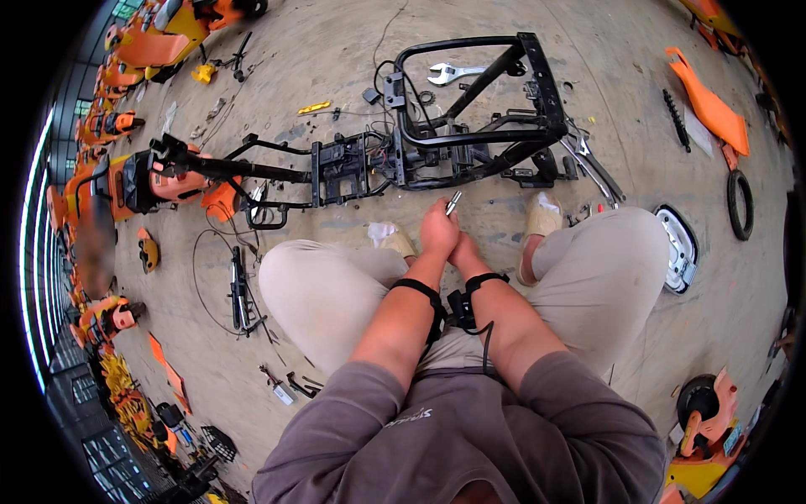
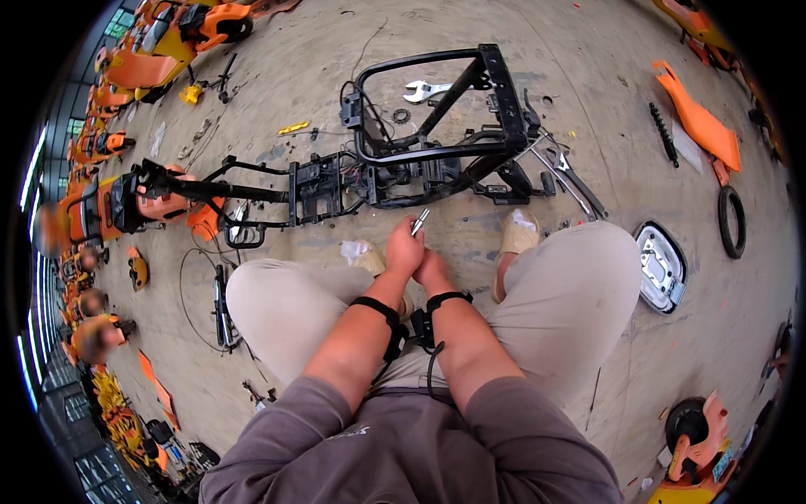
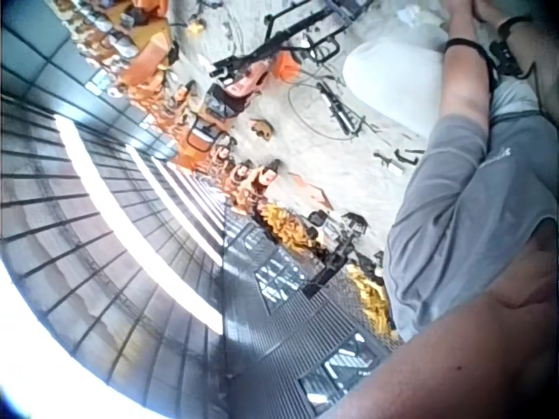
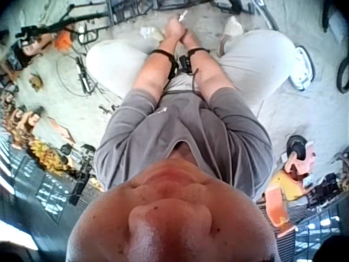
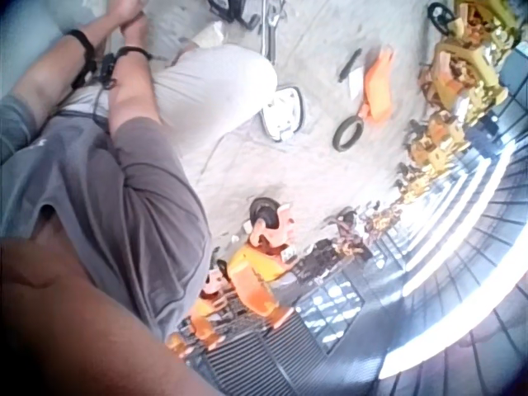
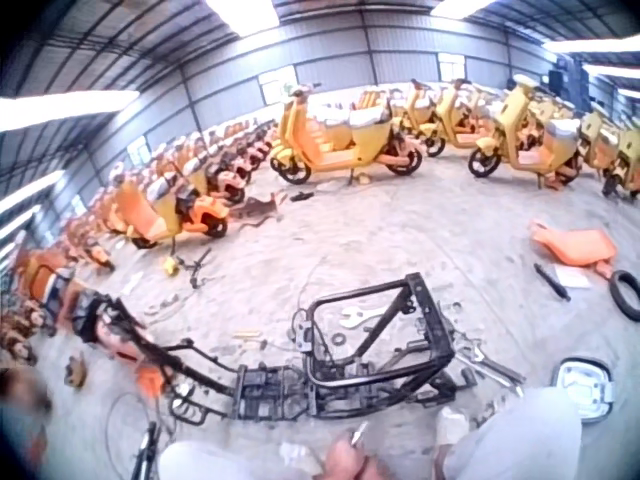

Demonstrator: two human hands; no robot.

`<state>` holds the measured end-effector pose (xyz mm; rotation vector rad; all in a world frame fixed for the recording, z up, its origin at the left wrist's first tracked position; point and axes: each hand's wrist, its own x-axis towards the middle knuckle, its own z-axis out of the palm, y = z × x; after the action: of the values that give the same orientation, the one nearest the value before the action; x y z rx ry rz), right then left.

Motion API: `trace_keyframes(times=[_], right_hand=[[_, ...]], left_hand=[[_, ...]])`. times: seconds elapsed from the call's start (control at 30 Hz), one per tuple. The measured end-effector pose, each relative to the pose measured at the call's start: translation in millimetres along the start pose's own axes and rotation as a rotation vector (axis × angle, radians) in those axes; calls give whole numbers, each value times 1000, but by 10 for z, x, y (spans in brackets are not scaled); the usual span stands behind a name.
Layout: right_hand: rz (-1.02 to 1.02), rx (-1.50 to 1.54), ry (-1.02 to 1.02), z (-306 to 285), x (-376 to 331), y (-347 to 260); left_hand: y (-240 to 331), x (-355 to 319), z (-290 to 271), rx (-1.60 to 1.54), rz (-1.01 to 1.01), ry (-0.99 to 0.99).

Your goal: The person threads a wire through the frame of a motorcycle and attaches a connector to a cable using their hands.

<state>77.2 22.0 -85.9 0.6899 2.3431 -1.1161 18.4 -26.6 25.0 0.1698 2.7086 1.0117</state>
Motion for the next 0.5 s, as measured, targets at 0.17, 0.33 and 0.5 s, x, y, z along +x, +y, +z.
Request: trace_keyframes(times=[0.17, 0.33, 0.5], right_hand=[[17, 134, 28, 217, 144, 20], [106, 184, -15, 260, 148, -126], [272, 238, 25, -37, -117, -503]], left_hand=[[-128, 107, 122, 70, 106, 61], [-243, 212, 145, 256, 46, 7], [-294, 265, 62, 379, 56, -73]])
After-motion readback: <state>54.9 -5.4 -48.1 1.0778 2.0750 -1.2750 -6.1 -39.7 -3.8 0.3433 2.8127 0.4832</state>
